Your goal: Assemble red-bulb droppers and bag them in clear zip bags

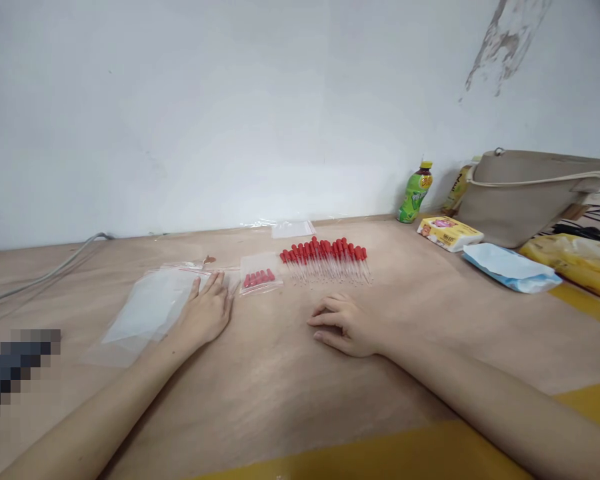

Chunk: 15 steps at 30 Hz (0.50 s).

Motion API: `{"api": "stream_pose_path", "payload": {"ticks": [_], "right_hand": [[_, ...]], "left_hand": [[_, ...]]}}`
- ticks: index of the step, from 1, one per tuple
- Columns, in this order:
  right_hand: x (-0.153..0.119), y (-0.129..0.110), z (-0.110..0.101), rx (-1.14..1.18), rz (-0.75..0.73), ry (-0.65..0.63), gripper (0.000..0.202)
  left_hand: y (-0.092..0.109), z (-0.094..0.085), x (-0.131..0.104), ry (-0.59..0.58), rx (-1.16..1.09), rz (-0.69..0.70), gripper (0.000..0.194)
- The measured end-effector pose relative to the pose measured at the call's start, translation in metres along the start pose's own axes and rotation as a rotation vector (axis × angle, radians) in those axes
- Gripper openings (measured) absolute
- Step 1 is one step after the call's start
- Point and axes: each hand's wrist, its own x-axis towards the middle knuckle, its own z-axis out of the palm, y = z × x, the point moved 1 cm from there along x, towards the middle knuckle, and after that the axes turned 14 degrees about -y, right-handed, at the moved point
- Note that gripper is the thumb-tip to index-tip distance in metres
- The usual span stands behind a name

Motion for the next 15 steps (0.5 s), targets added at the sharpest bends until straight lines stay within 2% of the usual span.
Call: {"api": "stream_pose_path", "payload": {"ticks": [2,4,6,7,8,9,10,12,13,15], "right_hand": [[0.0,0.0,0.0,0.004,0.001,0.003,0.026],[0.0,-0.001,0.0,0.001,0.001,0.005,0.025],[0.0,-0.001,0.0,-0.007,-0.006,0.009,0.024],[0.0,-0.001,0.001,-0.013,-0.01,0.014,0.023],[0.0,-0.001,0.001,-0.022,-0.008,0.027,0.022],[0.0,0.0,0.001,-0.032,0.005,0.05,0.021],[0.0,0.001,0.0,-0.044,0.027,0.086,0.02],[0.0,0.006,-0.001,-0.058,0.09,0.183,0.019],[-0.001,0.009,-0.002,-0.055,0.122,0.233,0.019],[-0.002,0.015,-0.004,-0.033,0.169,0.298,0.02]], "left_hand": [[0.001,0.0,0.002,0.011,-0.055,-0.024,0.044],[-0.001,-0.003,0.002,0.071,-0.22,-0.116,0.044],[-0.003,-0.011,-0.004,0.242,-0.429,-0.227,0.045],[-0.002,-0.017,-0.008,0.347,-0.516,-0.246,0.045],[0.0,-0.023,-0.013,0.431,-0.57,-0.201,0.045],[0.004,-0.03,-0.018,0.463,-0.59,-0.086,0.044],[0.01,-0.035,-0.023,0.436,-0.585,0.079,0.042],[0.027,-0.043,-0.032,0.248,-0.511,0.457,0.04],[0.036,-0.045,-0.035,0.142,-0.467,0.594,0.039],[0.052,-0.046,-0.041,-0.029,-0.388,0.758,0.04]]}}
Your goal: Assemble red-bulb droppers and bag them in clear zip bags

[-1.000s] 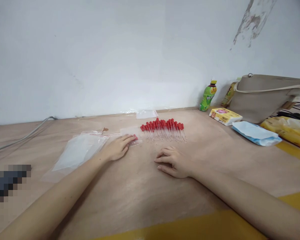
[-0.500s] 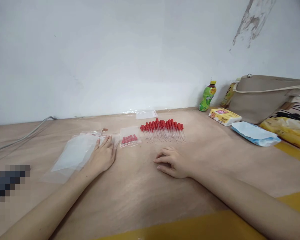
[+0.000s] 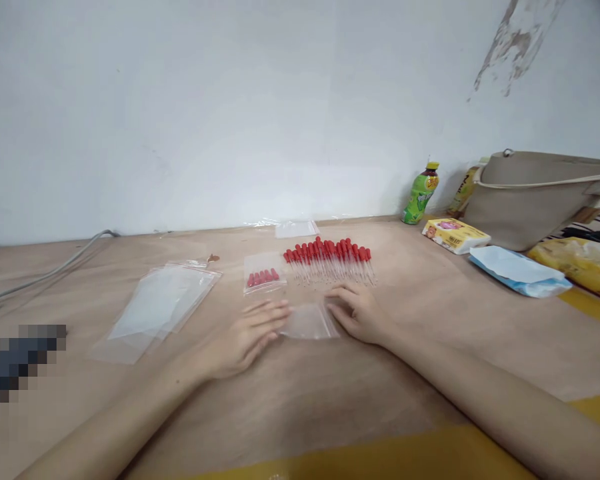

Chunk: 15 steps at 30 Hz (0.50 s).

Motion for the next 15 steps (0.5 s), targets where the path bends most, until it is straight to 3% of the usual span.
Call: {"api": "stream_pose_path", "payload": {"ticks": [4,9,15], "right_hand": [[-0.001,0.01,-0.005,-0.002,0.012,-0.067,0.015],[-0.005,0.014,-0.017,0.022,0.034,-0.113,0.006],[-0.007,0.014,-0.021,0.139,-0.141,-0.268,0.01]], "left_hand": [[0.013,0.006,0.007,-0.165,-0.021,-0.022,0.047],[0.009,0.009,0.005,-0.189,-0.061,-0.08,0.048],[0.005,0.015,0.007,-0.207,-0.055,-0.078,0.045]]}}
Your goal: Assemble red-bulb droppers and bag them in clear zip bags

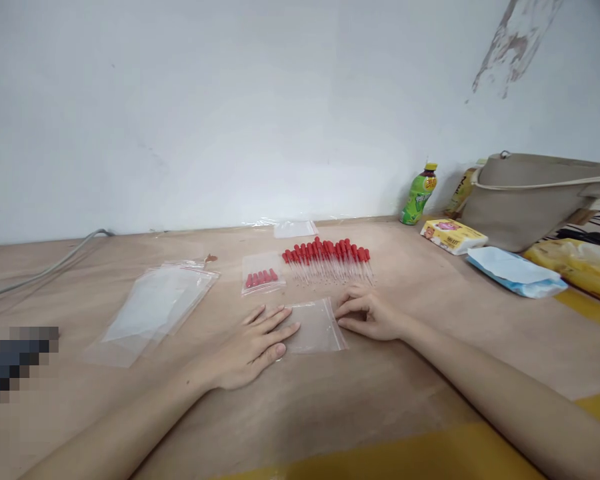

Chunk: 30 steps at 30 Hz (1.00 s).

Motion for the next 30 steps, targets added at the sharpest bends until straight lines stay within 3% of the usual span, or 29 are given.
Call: {"api": "stream_pose_path", "payload": {"ticks": [9,15,20,26,28,30], "right_hand": [[0.005,-0.021,-0.003,-0.039,-0.124,-0.104,0.019],[0.004,-0.021,0.0,-0.038,-0.173,-0.313,0.054],[0.002,-0.02,-0.006,-0.041,-0.112,-0.374,0.043],[-0.002,-0.004,-0.012,0.274,-0.018,-0.293,0.024],[-0.002,0.009,-0.014,0.368,0.083,-0.175,0.025],[0.003,0.026,-0.018,0.339,0.268,0.036,0.028]], "left_hand": [[-0.001,0.003,0.0,0.042,0.009,0.026,0.049],[-0.001,0.002,0.001,0.029,0.014,0.021,0.05],[-0.002,-0.003,-0.003,0.027,-0.019,0.042,0.05],[-0.006,-0.002,-0.006,0.029,-0.043,0.033,0.047],[-0.006,-0.001,-0.006,0.034,-0.041,0.033,0.046],[-0.005,-0.001,-0.005,0.031,-0.037,0.031,0.046]]}}
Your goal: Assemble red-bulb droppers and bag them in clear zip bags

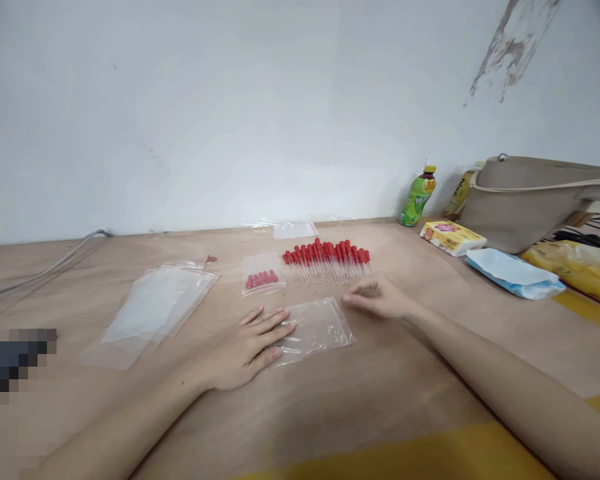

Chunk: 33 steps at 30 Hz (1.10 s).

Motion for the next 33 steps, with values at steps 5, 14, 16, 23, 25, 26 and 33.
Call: {"api": "stream_pose_path", "payload": {"ticks": [5,14,16,23,25,26,33], "right_hand": [[0.035,0.028,-0.037,-0.233,0.515,0.557,0.027],[0.08,0.048,-0.06,-0.214,0.705,0.64,0.024],[0.083,0.051,-0.06,-0.159,0.701,0.653,0.019],[0.075,0.029,-0.067,0.16,0.513,0.715,0.017],[0.066,0.017,-0.062,0.259,0.42,0.768,0.016],[0.06,0.012,-0.057,0.31,0.384,0.798,0.016],[0.018,0.001,-0.001,0.813,0.329,0.858,0.015]], "left_hand": [[0.0,0.001,0.001,-0.022,0.003,-0.02,0.047],[0.001,0.001,0.0,-0.039,0.03,-0.019,0.047],[0.001,0.001,0.001,-0.04,0.034,-0.014,0.047],[0.003,0.002,0.0,-0.002,0.033,-0.068,0.046],[0.004,0.003,-0.001,0.007,0.03,-0.081,0.046],[0.004,0.003,-0.001,0.01,0.032,-0.08,0.046],[0.001,0.004,0.001,-0.003,0.032,-0.062,0.047]]}}
